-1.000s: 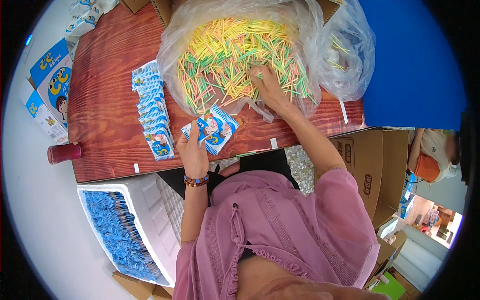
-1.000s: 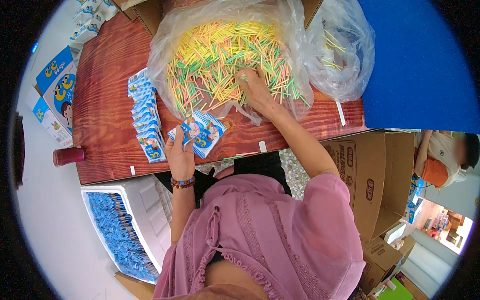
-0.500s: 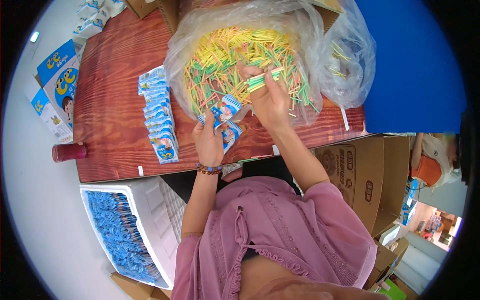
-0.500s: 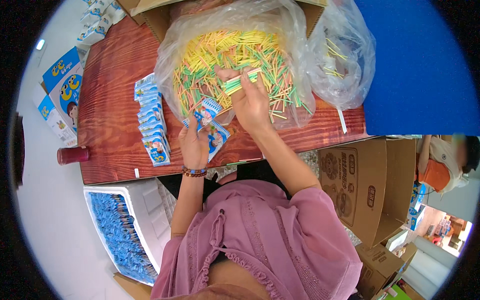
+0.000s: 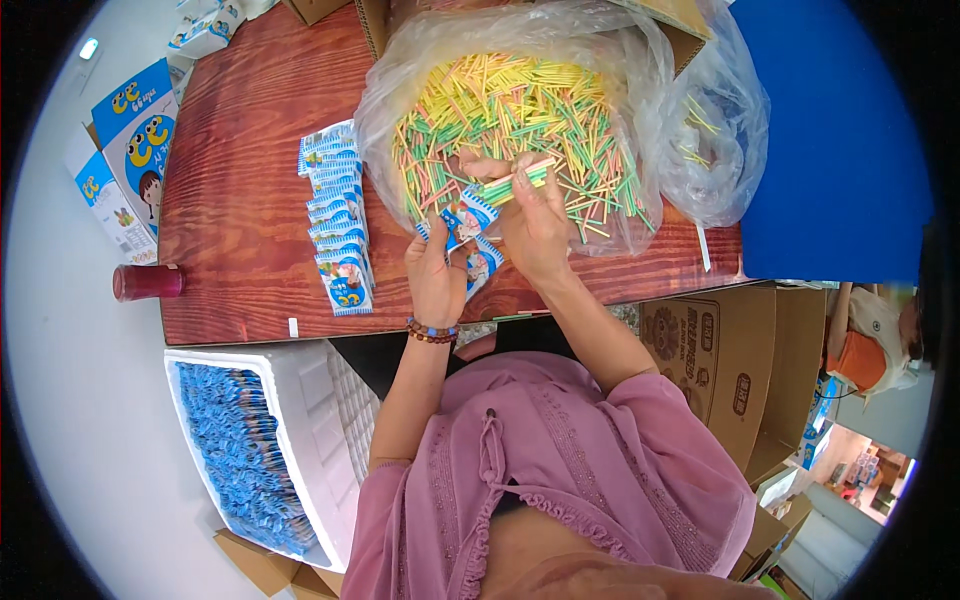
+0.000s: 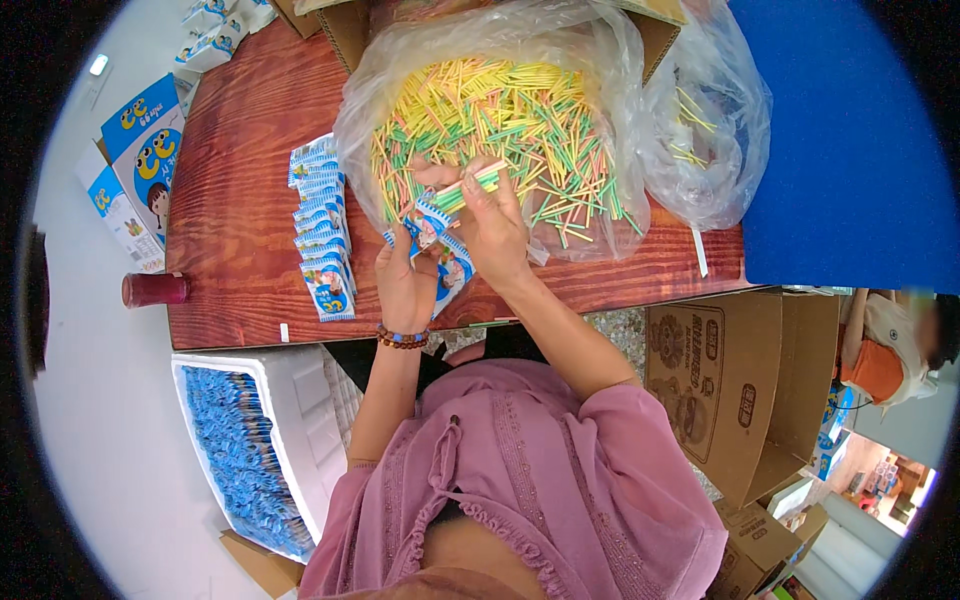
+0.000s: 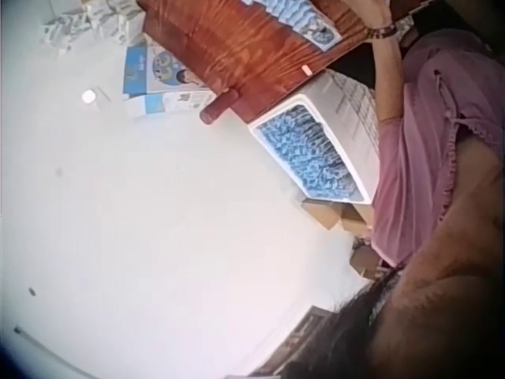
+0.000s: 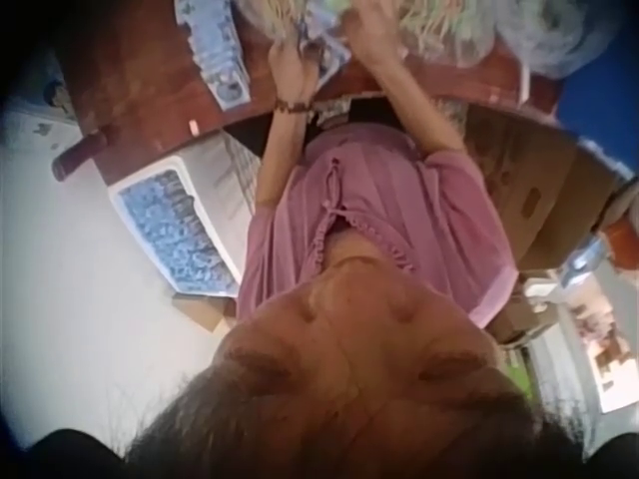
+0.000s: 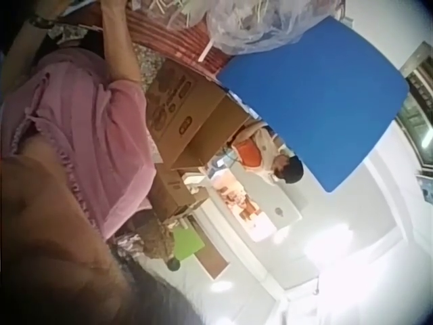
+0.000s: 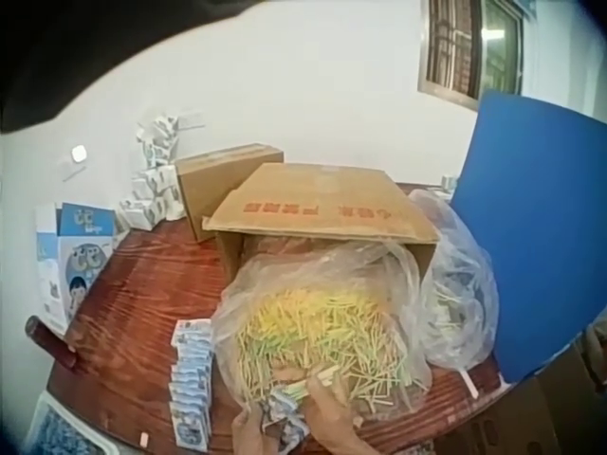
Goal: Packaging colorful plastic sticks into small blue pouches and sorting them into a bin.
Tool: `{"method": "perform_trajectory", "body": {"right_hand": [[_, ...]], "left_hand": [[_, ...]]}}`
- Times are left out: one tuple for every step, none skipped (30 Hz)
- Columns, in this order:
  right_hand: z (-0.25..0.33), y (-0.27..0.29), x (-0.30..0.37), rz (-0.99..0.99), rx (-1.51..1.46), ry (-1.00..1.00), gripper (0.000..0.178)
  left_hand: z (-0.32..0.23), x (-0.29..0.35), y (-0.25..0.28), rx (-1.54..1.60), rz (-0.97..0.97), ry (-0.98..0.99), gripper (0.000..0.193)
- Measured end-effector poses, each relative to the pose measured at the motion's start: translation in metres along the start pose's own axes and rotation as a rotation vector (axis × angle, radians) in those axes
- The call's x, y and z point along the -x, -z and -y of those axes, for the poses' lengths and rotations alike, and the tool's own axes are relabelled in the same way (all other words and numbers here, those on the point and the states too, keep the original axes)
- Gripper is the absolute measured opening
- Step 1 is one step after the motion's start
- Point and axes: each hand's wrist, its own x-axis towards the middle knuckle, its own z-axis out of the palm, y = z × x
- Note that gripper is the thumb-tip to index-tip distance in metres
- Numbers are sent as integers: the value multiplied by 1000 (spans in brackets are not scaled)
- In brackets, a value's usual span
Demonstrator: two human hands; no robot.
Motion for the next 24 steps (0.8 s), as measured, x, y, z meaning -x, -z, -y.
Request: {"method": "perform_trajectory", "body": {"right_hand": [[-2,2,1,-1,0,-1,12],[-5,4,2,0,56,2,12],[-6,5,3,3,114,5,12],[-8,5,4,3,113,4,12],[-9,4,6,3,159,-17,13],[-11,4,8,2,205,-38,15],[-12,5,9,2,203,-39,15],[-12,6,9,1,250,-42,18],[-13,7,9,1,295,-45,21],[-14,8,9,1,294,-47,21],[-16,10,8,2,257,-61,25],[-17,11,7,2,219,-75,29],[-19,14,7,0,218,-76,29],[-20,18,6,92,387,-43,31],[-20,19,5,186,554,-9,34],[-20,18,4,186,554,-11,34],[-19,16,3,123,490,-57,34],[-19,15,2,61,426,-101,35],[-19,17,0,61,427,-102,35],[-20,20,-2,15,249,-83,37],[-21,21,-4,-29,69,-64,39],[-20,20,-5,-28,68,-67,39],[-19,18,-5,-22,110,-69,41],[-18,18,-6,-20,153,-69,42]], "left_hand": [[-1,0,-3,0,-2,1,20],[-1,0,-7,-14,-31,-13,20],[-2,1,-9,-26,-61,-28,20],[-2,1,-9,-27,-62,-29,20],[-1,0,-9,-24,-60,-37,20],[-1,0,-8,-22,-59,-45,20],[-1,-1,-6,-23,-60,-45,20],[0,-2,-4,-31,-54,-51,20],[1,-3,-1,-39,-48,-58,20],[2,-4,0,-39,-49,-59,20],[4,-5,1,-20,-52,-60,19],[4,-5,2,-1,-55,-60,19],[4,-6,3,-2,-56,-59,19],[4,-6,3,11,-46,-48,18],[3,-6,3,25,-37,-39,18],[3,-7,6,25,-39,-39,18],[5,-9,10,30,-43,-37,18],[6,-10,12,36,-44,-35,18],[7,-11,14,37,-45,-35,18],[9,-11,16,51,-27,-24,18],[10,-12,18,65,-10,-15,17],[11,-13,21,66,-12,-17,17],[12,-14,24,79,-1,-15,18],[13,-15,25,91,11,-10,18]]}}
